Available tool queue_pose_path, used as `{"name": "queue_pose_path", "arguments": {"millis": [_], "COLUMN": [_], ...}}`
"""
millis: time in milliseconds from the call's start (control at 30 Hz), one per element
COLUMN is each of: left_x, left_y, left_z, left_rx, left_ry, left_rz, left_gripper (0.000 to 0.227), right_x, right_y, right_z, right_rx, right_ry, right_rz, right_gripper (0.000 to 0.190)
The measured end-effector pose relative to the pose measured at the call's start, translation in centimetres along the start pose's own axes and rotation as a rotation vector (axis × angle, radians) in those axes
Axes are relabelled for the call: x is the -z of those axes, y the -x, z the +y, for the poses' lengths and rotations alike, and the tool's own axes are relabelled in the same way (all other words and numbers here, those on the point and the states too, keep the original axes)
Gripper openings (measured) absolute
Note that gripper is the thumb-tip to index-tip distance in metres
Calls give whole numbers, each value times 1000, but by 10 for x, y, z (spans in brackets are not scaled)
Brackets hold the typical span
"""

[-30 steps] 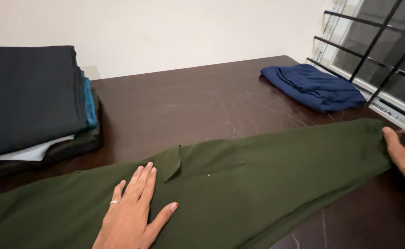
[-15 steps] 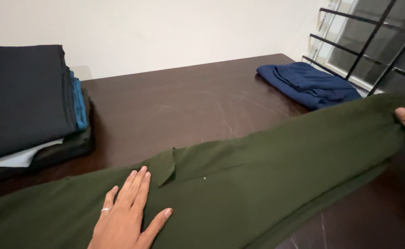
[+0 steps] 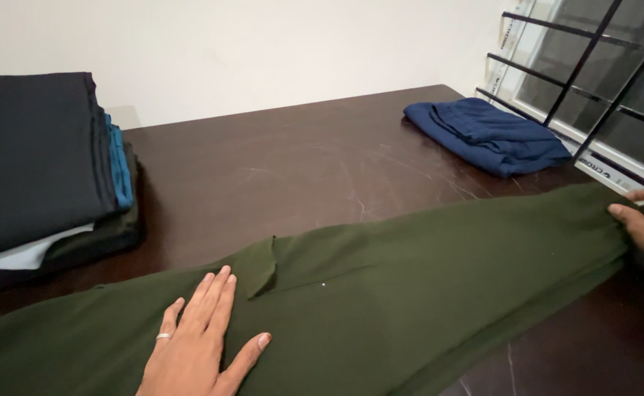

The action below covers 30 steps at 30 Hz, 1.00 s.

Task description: Folding a green pair of pants on a table.

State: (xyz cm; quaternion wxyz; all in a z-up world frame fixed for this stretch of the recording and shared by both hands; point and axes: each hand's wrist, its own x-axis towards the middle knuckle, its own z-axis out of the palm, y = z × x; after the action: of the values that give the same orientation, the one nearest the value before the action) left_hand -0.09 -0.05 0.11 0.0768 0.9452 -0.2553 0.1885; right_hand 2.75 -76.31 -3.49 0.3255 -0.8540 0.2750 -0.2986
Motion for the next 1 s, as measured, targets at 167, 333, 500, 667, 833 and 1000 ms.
{"name": "queue_pose_path", "arguments": {"millis": [167, 333, 500, 667, 833, 1000], "left_x": [5, 8, 15, -1, -10, -19], "left_y": [-1, 0, 0, 5, 6, 9], "left_z": [3, 7, 31, 51, 56, 53], "left_rx": [24, 8, 152, 10, 0, -144], "left_ry": [8, -1, -66, 68, 164, -114], "left_rz": [-28, 8, -8, 166, 124, 526], "left_gripper": [98, 97, 84, 65, 98, 109], "right_x": [-4, 3, 18, -29, -36, -30], "right_y": [7, 43, 129, 140, 130, 69], "right_z": [-1, -54, -178, -181, -167, -103], "right_rx": [367, 563, 645, 654, 690, 493], "right_ry": [20, 168, 829, 257, 325, 577], "right_rz": [111, 177, 391, -79, -291, -369], "right_gripper": [39, 45, 58, 35, 57, 80]}}
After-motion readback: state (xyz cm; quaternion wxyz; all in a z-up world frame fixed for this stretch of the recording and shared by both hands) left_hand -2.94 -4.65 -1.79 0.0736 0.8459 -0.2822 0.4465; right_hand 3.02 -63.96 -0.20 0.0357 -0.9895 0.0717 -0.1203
